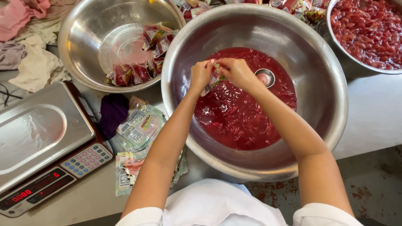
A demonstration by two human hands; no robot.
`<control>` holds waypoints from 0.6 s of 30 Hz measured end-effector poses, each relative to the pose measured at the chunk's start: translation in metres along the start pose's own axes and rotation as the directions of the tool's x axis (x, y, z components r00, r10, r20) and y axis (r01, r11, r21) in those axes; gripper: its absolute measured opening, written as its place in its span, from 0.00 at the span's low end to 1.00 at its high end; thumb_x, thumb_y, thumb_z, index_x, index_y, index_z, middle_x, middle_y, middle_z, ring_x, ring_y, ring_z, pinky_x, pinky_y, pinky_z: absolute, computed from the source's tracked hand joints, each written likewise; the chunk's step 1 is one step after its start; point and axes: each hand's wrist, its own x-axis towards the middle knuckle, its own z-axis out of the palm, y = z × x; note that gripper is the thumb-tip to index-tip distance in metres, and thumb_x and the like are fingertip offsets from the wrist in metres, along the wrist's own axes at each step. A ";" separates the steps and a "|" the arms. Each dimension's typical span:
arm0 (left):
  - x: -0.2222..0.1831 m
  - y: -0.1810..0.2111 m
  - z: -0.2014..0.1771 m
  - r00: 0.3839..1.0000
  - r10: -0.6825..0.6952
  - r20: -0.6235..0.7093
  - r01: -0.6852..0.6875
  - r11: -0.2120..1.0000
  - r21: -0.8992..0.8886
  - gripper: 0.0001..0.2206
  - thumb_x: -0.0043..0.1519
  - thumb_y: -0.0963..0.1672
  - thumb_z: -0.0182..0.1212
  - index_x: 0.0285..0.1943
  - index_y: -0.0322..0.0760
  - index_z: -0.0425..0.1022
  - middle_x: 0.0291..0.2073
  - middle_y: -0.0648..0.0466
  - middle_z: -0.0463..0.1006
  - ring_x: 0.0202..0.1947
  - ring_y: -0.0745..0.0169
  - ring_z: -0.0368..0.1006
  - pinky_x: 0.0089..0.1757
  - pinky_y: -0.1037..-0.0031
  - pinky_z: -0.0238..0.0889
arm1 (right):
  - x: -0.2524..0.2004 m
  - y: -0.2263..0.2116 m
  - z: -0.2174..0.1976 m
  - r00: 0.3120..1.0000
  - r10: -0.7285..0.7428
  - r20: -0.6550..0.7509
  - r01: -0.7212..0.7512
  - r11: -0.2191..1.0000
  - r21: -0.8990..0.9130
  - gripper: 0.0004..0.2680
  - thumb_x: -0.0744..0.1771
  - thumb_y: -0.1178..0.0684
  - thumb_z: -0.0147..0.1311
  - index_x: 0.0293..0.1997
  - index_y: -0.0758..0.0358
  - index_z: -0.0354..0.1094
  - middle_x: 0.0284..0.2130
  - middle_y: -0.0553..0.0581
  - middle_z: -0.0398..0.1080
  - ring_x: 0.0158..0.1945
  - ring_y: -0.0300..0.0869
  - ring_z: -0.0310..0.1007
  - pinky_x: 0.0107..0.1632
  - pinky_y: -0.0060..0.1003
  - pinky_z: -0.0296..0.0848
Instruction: Portioning marinated meat into small plastic pouches using a ladle and weighing them on a digital scale.
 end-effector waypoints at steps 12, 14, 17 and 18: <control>-0.030 -0.027 -0.268 0.883 0.398 -0.249 -0.275 0.868 0.414 0.19 0.69 0.51 0.50 0.28 0.39 0.75 0.19 0.48 0.72 0.21 0.52 0.65 0.27 0.57 0.52 | -0.080 0.131 0.027 0.948 0.055 0.313 -0.004 0.987 -0.163 0.04 0.66 0.56 0.48 0.30 0.58 0.66 0.25 0.54 0.70 0.28 0.43 0.66 0.36 0.40 0.62; -0.054 -0.059 -0.340 0.856 0.397 -0.331 -0.171 0.821 0.544 0.18 0.70 0.50 0.52 0.31 0.38 0.77 0.26 0.40 0.77 0.26 0.39 0.72 0.29 0.53 0.54 | -0.087 0.158 0.063 0.874 0.067 0.481 0.087 0.953 -0.289 0.06 0.62 0.57 0.45 0.34 0.55 0.71 0.27 0.55 0.76 0.29 0.48 0.73 0.37 0.42 0.66; -0.101 -0.113 -0.419 0.806 0.447 -0.388 -0.168 0.801 0.574 0.10 0.67 0.45 0.53 0.35 0.38 0.77 0.29 0.48 0.77 0.32 0.50 0.70 0.33 0.61 0.55 | -0.090 0.159 0.087 0.826 0.087 0.558 0.066 0.967 -0.248 0.19 0.61 0.61 0.50 0.58 0.55 0.69 0.51 0.62 0.73 0.54 0.57 0.71 0.59 0.43 0.65; -0.114 -0.134 -0.435 0.844 0.218 -0.490 0.067 0.865 0.498 0.12 0.68 0.46 0.52 0.33 0.41 0.76 0.22 0.53 0.77 0.24 0.56 0.72 0.30 0.65 0.60 | -0.083 0.168 0.093 0.838 0.145 0.527 0.011 0.960 -0.281 0.20 0.62 0.61 0.48 0.61 0.59 0.64 0.57 0.66 0.64 0.60 0.58 0.64 0.62 0.45 0.60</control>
